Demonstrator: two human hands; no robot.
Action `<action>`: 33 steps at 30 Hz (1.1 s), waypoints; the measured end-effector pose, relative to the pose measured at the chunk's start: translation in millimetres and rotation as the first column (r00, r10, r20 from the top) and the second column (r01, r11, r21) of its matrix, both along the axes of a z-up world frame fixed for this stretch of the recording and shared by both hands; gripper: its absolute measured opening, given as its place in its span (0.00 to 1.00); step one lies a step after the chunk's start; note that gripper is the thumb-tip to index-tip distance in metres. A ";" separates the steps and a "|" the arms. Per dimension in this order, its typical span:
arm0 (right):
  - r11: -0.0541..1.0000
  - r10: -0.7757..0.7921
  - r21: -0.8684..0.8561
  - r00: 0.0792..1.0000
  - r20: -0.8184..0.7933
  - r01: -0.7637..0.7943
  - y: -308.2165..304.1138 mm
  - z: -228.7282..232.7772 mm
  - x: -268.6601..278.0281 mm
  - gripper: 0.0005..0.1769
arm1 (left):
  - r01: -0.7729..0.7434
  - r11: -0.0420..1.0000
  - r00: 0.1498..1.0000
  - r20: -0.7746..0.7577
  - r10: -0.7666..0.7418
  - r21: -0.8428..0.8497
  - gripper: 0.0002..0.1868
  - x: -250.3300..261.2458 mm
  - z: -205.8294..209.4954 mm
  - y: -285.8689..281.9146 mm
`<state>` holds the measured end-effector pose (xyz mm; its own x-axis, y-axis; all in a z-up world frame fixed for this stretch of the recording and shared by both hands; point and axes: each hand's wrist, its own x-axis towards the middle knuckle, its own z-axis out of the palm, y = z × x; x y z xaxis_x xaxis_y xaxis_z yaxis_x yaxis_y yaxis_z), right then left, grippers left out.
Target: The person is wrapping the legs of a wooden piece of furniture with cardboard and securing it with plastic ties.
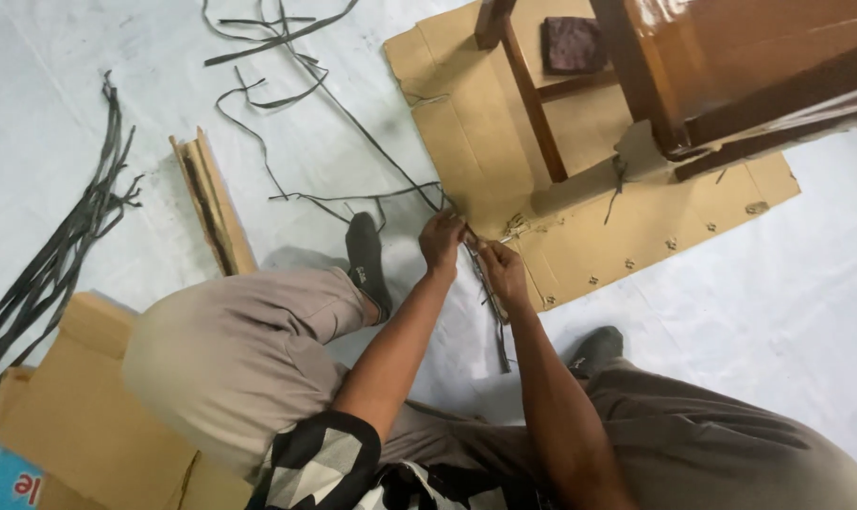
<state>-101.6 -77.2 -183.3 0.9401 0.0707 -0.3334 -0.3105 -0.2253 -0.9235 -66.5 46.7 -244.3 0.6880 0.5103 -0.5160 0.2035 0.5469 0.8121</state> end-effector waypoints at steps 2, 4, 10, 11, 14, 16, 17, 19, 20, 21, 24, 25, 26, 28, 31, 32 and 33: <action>0.998 -0.051 0.037 0.998 -0.043 0.053 -6.8 16.9 -0.8 0.12 | 0.001 1.000 1.000 0.002 -0.001 0.001 0.23 5.9 5.4 -1.1; 0.991 -0.103 0.074 0.991 -0.087 0.109 -16.4 24.1 -3.6 0.11 | 0.005 1.000 1.000 0.005 -0.005 0.004 0.23 11.4 5.2 -0.5; 0.967 -0.163 0.149 0.952 -0.258 0.206 -48.3 14.4 -22.9 0.07 | 0.208 0.972 0.977 -0.064 -0.202 0.112 0.09 27.2 25.9 11.2; 0.962 -0.155 0.176 0.946 -0.286 0.210 -54.8 4.8 -27.4 0.07 | 0.136 0.986 0.989 -0.065 -0.130 0.099 0.08 29.0 40.9 11.4; 0.952 -0.173 0.199 0.943 -0.285 0.234 -68.0 -22.8 -36.6 0.09 | 0.051 0.995 0.994 -0.097 -0.042 0.085 0.12 35.8 52.1 8.1; 0.948 -0.198 0.195 0.946 -0.256 0.251 -76.2 -43.4 -39.3 0.12 | 0.035 0.996 0.992 -0.125 -0.024 0.085 0.13 40.7 42.2 6.9; 0.947 -0.220 0.182 0.945 -0.243 0.267 -81.2 -54.8 -40.5 0.10 | 0.012 0.995 0.993 -0.116 0.000 0.102 0.11 42.7 34.2 7.2; 0.942 -0.250 0.167 0.940 -0.232 0.292 -91.5 -69.4 -46.3 0.09 | -0.001 0.993 0.994 -0.108 0.014 0.118 0.10 41.8 28.0 5.2; 0.975 -0.202 0.050 0.959 -0.201 0.216 -96.5 -72.9 -47.4 0.09 | -0.030 0.989 0.994 -0.096 0.044 0.144 0.11 42.1 30.6 3.2; 0.988 -0.149 -0.071 0.973 -0.178 0.139 -101.5 -76.3 -48.6 0.10 | -0.059 0.984 0.994 -0.083 0.074 0.168 0.13 42.3 33.2 1.2; 0.983 0.006 -0.183 0.993 -0.119 -0.028 -91.6 -39.2 -53.8 0.20 | -0.113 0.959 0.978 -0.141 0.153 0.258 0.17 54.7 -33.4 -0.2; 0.983 -0.002 -0.184 0.993 -0.120 -0.020 -87.9 -36.0 -49.0 0.20 | -0.105 0.961 0.979 -0.142 0.145 0.257 0.17 52.5 -31.6 -9.1; 0.980 0.078 -0.175 0.991 -0.112 -0.097 -84.8 -32.8 -45.7 0.24 | -0.005 0.953 0.979 -0.194 0.067 0.302 0.20 47.8 -30.4 -18.2; 0.972 0.151 -0.168 0.983 -0.104 -0.167 -80.6 -30.2 -39.2 0.29 | 0.101 0.935 0.969 -0.248 -0.015 0.339 0.22 40.9 -27.1 -35.5; 0.997 0.064 -0.038 0.990 -0.123 -0.069 -82.7 -35.5 -34.6 0.27 | 0.165 0.894 0.958 -0.284 -0.045 0.417 0.23 35.5 -26.2 -54.5; 0.986 0.056 -0.151 0.993 -0.106 -0.072 -86.9 -39.3 -33.8 0.22 | 0.143 0.896 0.945 -0.328 0.004 0.421 0.23 37.5 -29.1 -57.7; 0.962 0.051 -0.262 0.995 -0.088 -0.072 -91.2 -43.1 -33.0 0.18 | 0.121 0.896 0.927 -0.371 0.052 0.427 0.24 39.7 -32.0 -61.0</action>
